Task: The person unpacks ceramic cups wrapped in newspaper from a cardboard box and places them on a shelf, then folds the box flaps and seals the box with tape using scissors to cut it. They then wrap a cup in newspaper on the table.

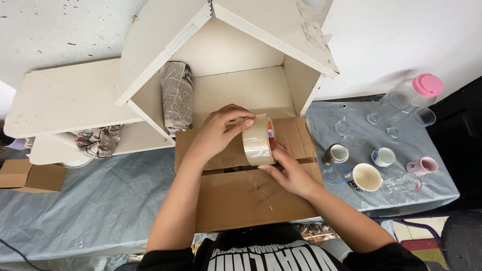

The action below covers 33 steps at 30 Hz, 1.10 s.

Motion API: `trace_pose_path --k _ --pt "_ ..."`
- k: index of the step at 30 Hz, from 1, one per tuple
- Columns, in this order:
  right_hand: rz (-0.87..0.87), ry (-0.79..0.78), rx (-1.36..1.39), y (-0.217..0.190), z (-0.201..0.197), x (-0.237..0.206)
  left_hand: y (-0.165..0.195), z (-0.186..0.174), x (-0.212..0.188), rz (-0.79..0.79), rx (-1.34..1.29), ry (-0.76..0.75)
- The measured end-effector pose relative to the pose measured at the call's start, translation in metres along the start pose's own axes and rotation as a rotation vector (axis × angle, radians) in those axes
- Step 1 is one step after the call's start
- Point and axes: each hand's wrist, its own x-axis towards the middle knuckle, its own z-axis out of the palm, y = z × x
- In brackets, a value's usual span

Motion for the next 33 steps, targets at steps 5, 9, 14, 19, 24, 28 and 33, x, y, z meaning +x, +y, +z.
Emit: trace_pose_path --k 5,9,14,19,24,28,33 --pt "-0.096 -0.057 -0.114 -0.004 -0.003 0.004 -0.015 0.0 0.006 -0.028 -0.197 0.0" --pt "-0.149 -0.097 -0.151 -0.007 -0.004 0.006 -0.017 -0.003 0.005 0.027 0.017 0.025" --pt "-0.045 -0.044 -0.107 -0.012 -0.005 0.006 -0.011 0.003 0.003 0.337 0.425 0.147" --pt "-0.015 -0.037 -0.01 -0.014 -0.007 0.008 -0.007 0.002 0.002 0.375 0.403 0.139" --pt "-0.029 -0.018 -0.024 -0.013 -0.005 0.011 -0.002 -0.001 -0.007 0.246 0.401 0.131" --pt "0.086 -0.064 0.007 -0.012 -0.005 0.011 0.0 0.003 -0.006 0.147 0.054 0.082" --pt "-0.093 -0.008 -0.046 -0.01 -0.006 0.012 0.004 0.007 -0.001 0.167 0.057 0.11"
